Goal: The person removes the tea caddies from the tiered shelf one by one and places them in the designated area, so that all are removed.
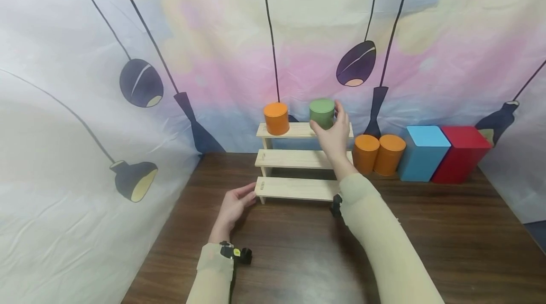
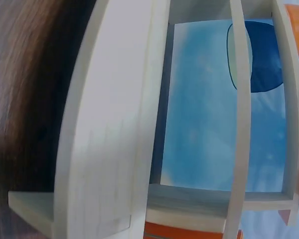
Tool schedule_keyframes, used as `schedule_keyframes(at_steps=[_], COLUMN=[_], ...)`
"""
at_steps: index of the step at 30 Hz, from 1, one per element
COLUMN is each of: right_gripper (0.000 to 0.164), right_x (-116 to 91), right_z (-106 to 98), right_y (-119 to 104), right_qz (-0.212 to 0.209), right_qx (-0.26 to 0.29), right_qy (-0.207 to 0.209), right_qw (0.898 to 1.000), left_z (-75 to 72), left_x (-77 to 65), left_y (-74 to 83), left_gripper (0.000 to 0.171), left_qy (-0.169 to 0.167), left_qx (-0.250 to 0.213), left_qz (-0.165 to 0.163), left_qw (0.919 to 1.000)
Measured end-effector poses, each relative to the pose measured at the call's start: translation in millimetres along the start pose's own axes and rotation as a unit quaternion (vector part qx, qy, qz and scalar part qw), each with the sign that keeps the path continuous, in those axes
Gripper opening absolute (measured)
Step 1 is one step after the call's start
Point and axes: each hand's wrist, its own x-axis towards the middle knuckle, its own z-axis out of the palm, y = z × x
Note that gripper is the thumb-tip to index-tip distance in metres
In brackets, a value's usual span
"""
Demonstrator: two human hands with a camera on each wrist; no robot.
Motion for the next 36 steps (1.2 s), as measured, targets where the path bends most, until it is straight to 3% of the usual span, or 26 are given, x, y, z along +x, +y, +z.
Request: schedule_keyframes(at_steps=[7,15,22,36], right_gripper=[0.095,0.077,0.073,0.074], right_x=[4.0,3.5,3.0,-0.1], right_z=[5.3,3.3,0.9,0.8], right_y=[-4.1,-0.8,-1.5,-5.2], right_qz=[0.039,0.017,0.008,0.031], right_qx=[0.010,-0.061,-0.069,-0.071], right_qy=[0.017,0.009,-0.008,-0.011], right_qw=[0.999,0.998,0.998,0.997], left_z=[0.8,2.9,0.7,0.5], left_x=[-0.9,1.2,0.9,-0.5], left_y=[-0.2,-1.6,-2.3,-1.2], left_gripper=[0.033,0.033,0.033,0.034], left_qy=[0.001,0.003,0.006,-0.001], left_qx=[0.004,0.003,0.000,-0.008], left_qz=[0.003,-0.004,-0.008,-0.008], left_qw=[1.0000,1.0000,0.9999,0.9999])
